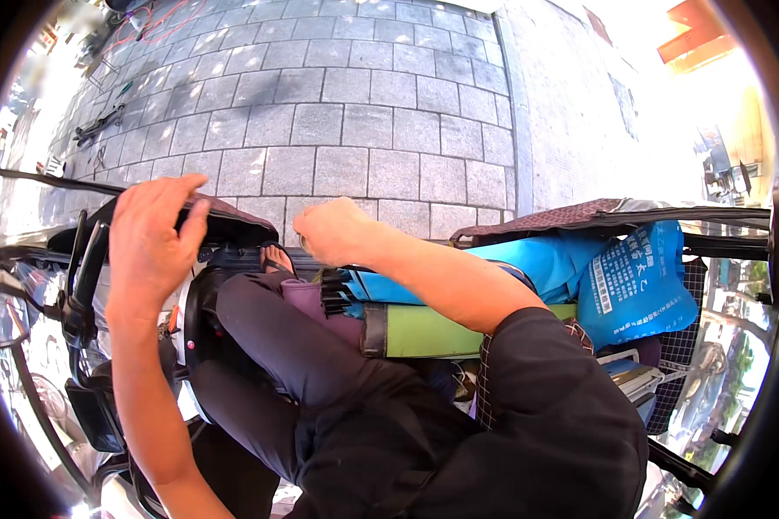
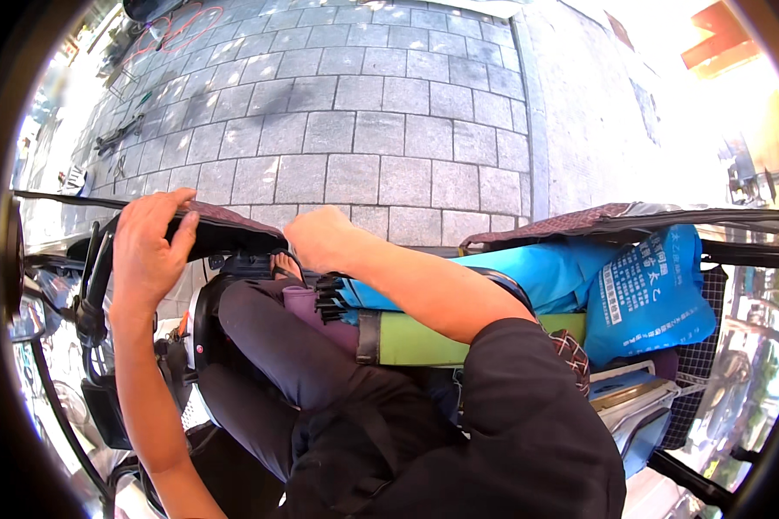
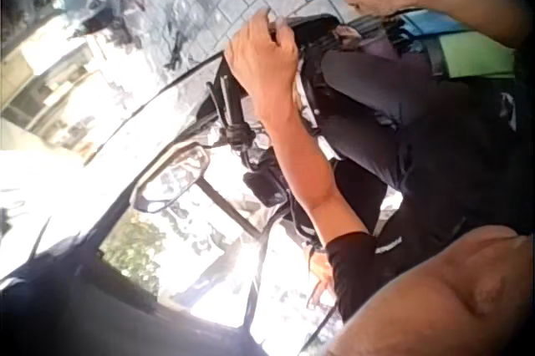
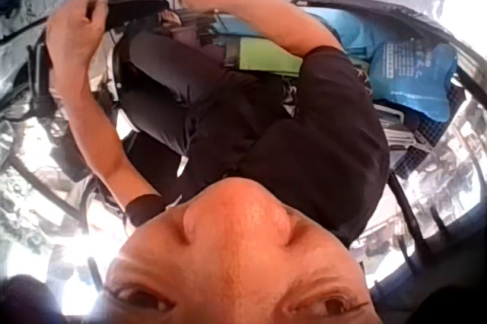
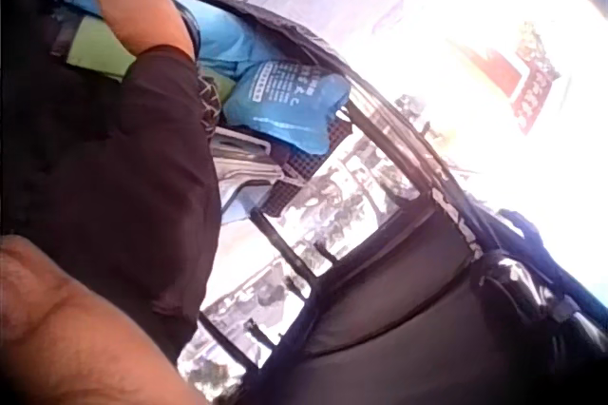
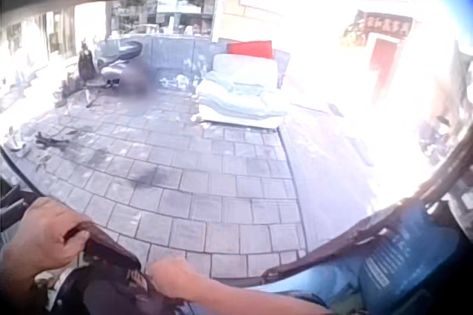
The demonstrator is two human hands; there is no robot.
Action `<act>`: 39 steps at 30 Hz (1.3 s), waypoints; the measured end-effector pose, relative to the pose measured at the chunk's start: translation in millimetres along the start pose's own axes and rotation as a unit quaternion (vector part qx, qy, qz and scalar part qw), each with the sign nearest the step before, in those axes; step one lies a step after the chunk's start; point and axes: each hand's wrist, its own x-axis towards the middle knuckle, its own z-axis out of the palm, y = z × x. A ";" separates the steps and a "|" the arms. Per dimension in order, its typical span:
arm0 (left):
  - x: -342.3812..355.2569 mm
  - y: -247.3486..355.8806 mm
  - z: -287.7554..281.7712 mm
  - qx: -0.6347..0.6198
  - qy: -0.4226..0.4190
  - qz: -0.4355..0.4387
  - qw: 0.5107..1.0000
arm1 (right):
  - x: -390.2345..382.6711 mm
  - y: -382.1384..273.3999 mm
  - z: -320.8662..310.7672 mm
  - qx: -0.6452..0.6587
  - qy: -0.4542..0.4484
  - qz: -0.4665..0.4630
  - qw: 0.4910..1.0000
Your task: The person sits on a motorcycle and uses black electrical tape to secure a cable or component near the handlebars. They then dismount, walk into a shop, and retrieve a yellow air compressor with a hose, carrying it outside.
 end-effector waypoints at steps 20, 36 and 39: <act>-0.9 -91.8 -9.1 -0.026 0.070 -0.378 0.923 | -43.5 11.1 -22.3 0.163 0.287 0.257 0.908; 30.6 -92.1 -12.9 -0.197 0.063 -0.473 0.856 | -117.2 1.4 -10.0 0.038 0.313 0.414 0.854; 36.4 -94.2 -16.5 -0.215 0.061 -0.499 0.837 | -119.8 4.7 -10.3 -0.005 0.295 0.396 0.870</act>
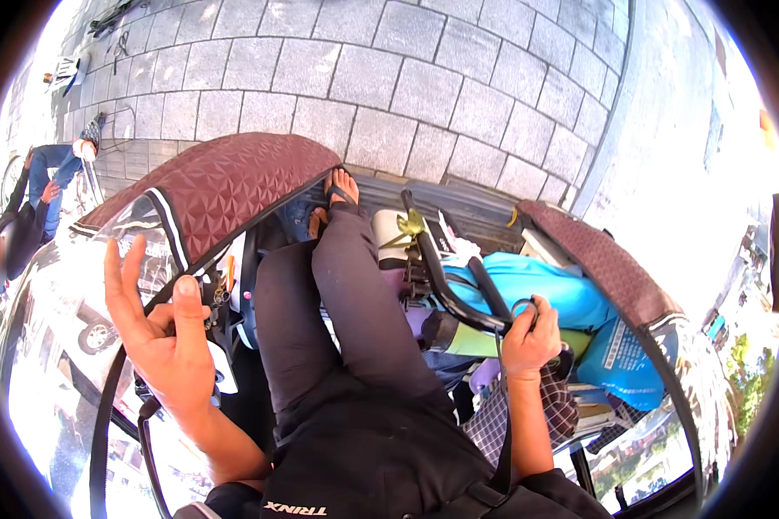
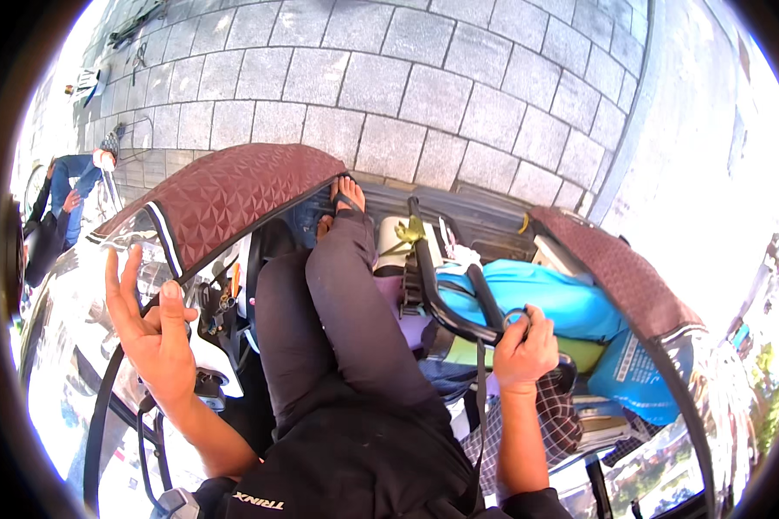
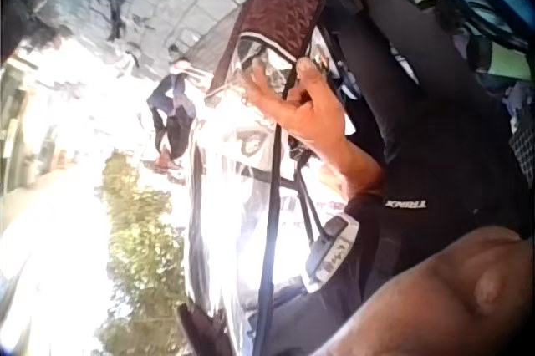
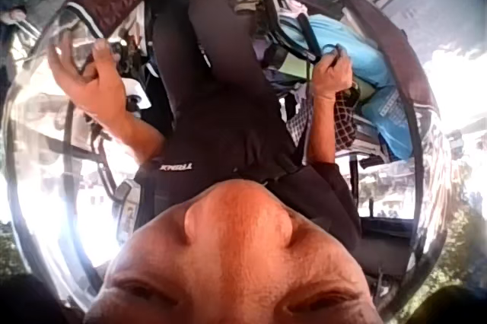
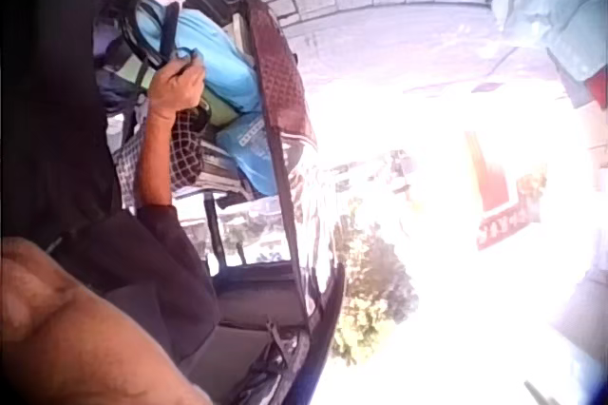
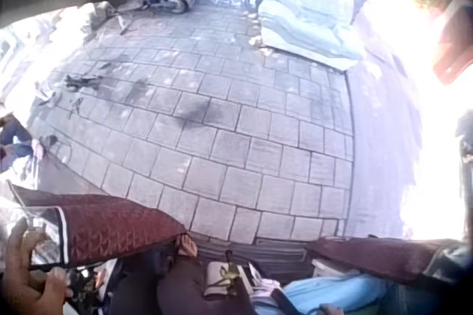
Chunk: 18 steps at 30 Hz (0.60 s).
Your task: The person sits on a motorcycle and uses black electrical tape to secure a cable or component near the handlebars. They then dismount, walk into a shop, and retrieve a yellow air compressor with a hose, carrying it outside.
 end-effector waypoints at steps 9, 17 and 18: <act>14.8 19.8 7.4 0.127 -0.090 -0.090 0.984 | 0.4 -3.4 -3.6 -0.008 -0.055 0.024 0.998; 18.3 21.3 7.4 0.150 -0.084 -0.100 0.980 | 8.9 0.6 -7.4 0.007 -0.105 0.050 0.993; 20.2 24.0 7.8 0.144 -0.086 -0.112 0.979 | 6.0 4.2 -7.1 0.001 -0.122 0.059 0.991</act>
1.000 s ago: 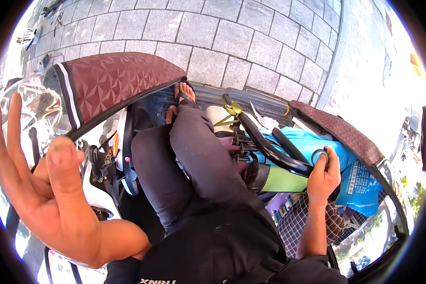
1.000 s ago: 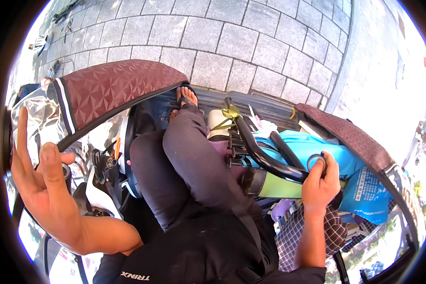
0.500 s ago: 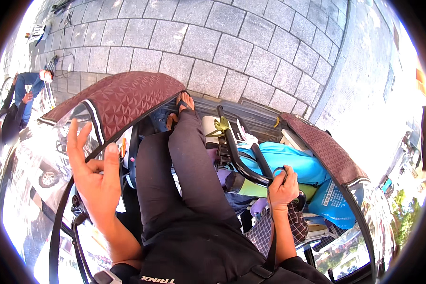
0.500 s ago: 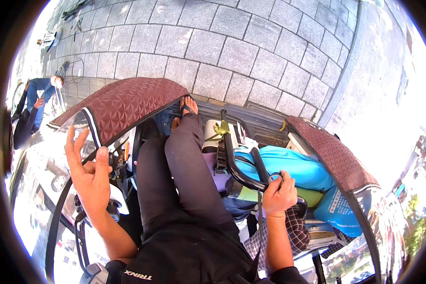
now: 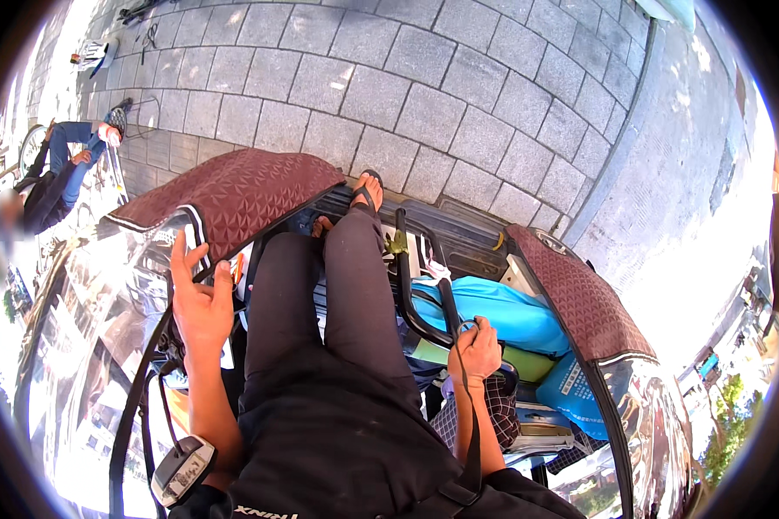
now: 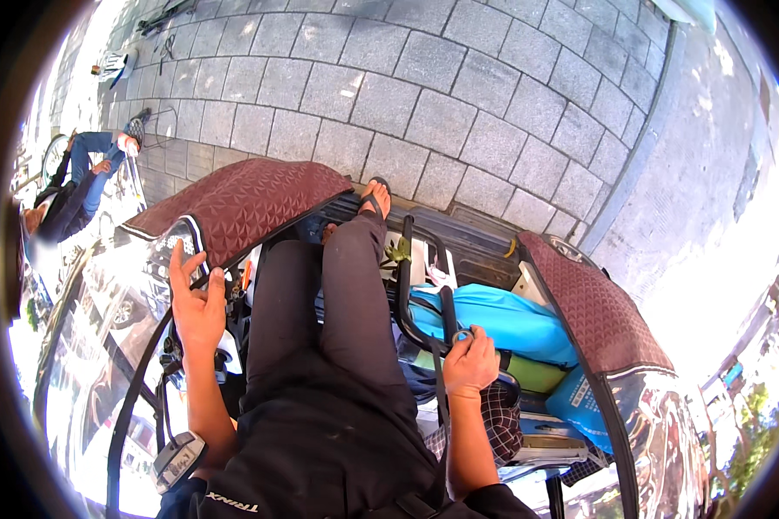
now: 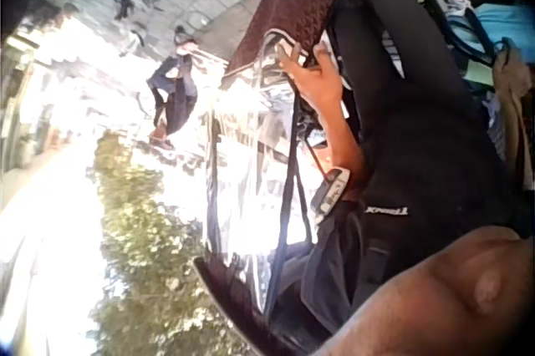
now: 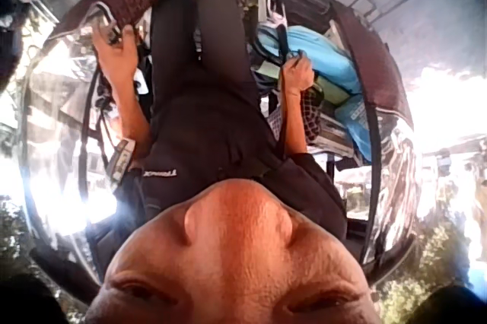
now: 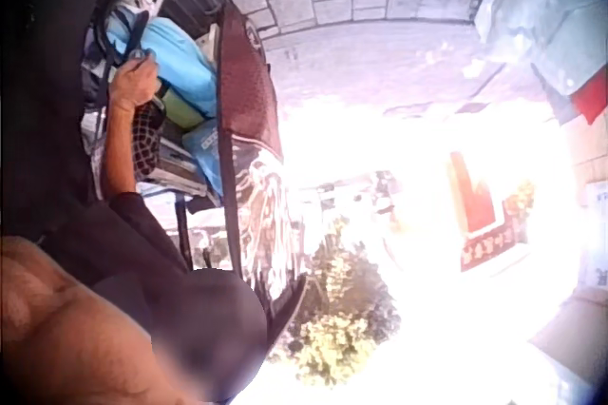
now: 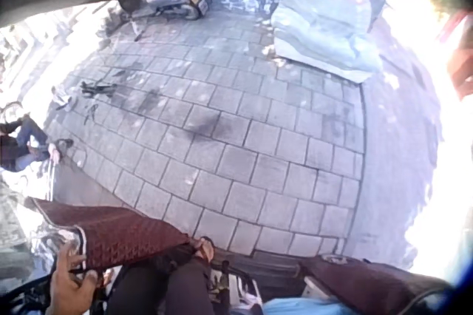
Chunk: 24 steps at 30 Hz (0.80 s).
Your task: The person sits on a motorcycle and uses black electrical tape to secure a cable or component near the handlebars. They then dismount, walk into a shop, and retrieve a yellow air compressor with a hose, carrying it outside.
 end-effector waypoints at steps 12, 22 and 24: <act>-7.0 -49.6 8.2 -0.134 0.110 0.202 0.964 | 12.0 -3.8 -13.4 -0.005 -0.138 0.083 0.987; 25.9 -23.3 13.4 -0.149 0.246 0.042 0.957 | 86.6 58.2 31.4 0.015 -0.298 0.058 0.953; 46.8 11.1 26.7 -0.153 0.261 -0.048 0.952 | 166.7 83.9 52.2 0.030 -0.302 0.034 0.952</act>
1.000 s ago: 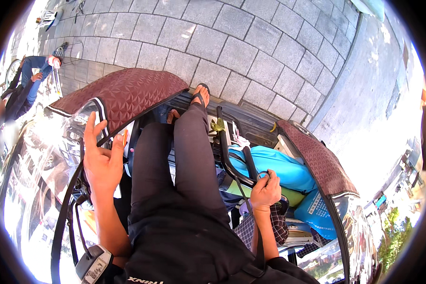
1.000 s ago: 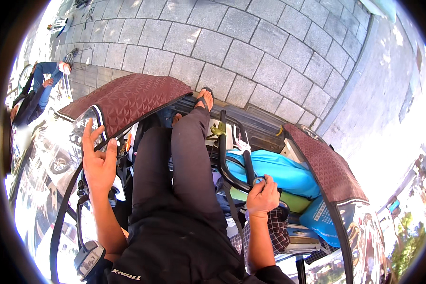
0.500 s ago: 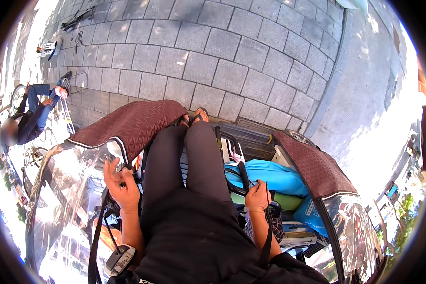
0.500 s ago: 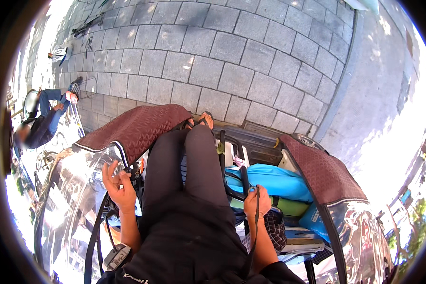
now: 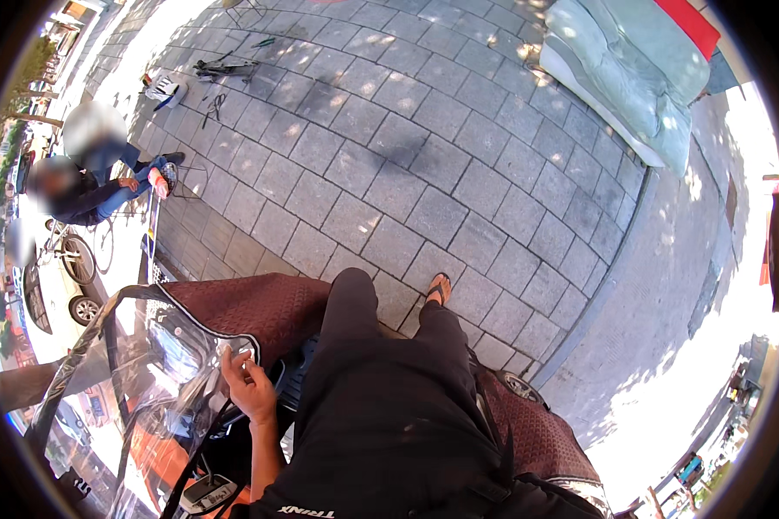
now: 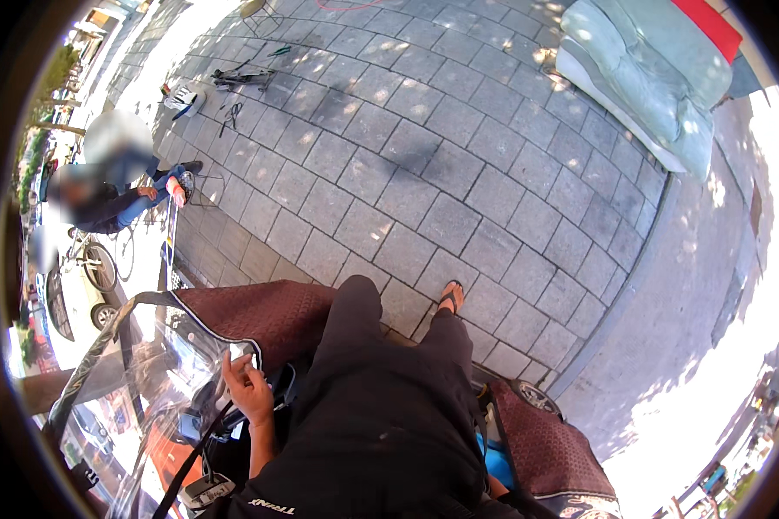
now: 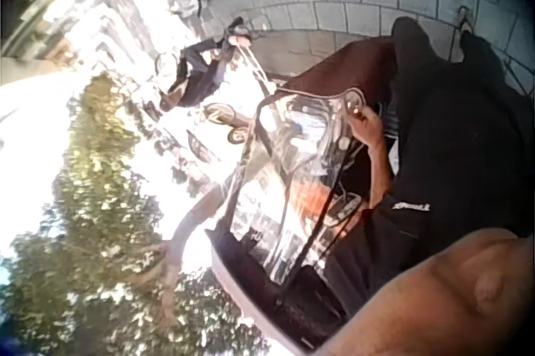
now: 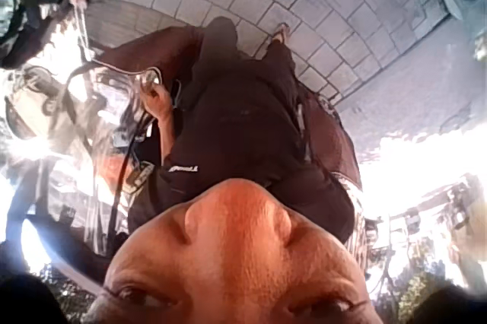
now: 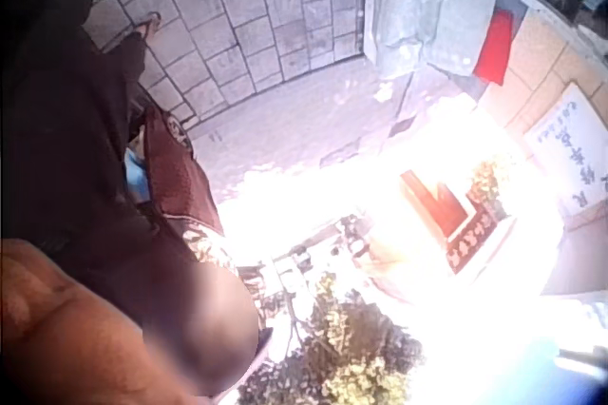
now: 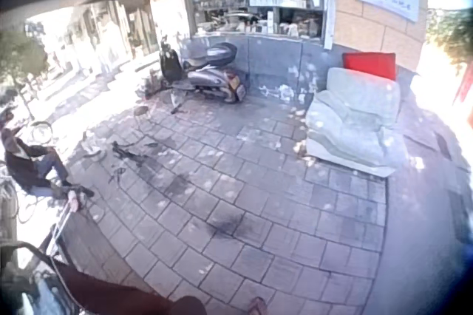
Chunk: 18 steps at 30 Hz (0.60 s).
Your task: The person sits on a motorcycle and uses black electrical tape to secure a cable or component near the handlebars. They then dismount, walk into a shop, and retrieve a yellow air compressor with a hose, carrying it outside.
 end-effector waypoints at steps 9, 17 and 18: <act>70.1 -35.7 46.2 0.412 -0.301 -0.144 0.848 | 268.0 -142.1 -312.9 0.033 0.158 -0.174 0.971; 162.3 -83.5 77.2 0.094 -0.319 -0.461 0.823 | 328.3 -367.4 -573.6 0.178 0.244 -0.177 0.937; 175.6 -91.5 101.1 0.089 -0.331 -0.435 0.833 | 347.6 -380.4 -566.2 0.177 0.227 -0.180 0.941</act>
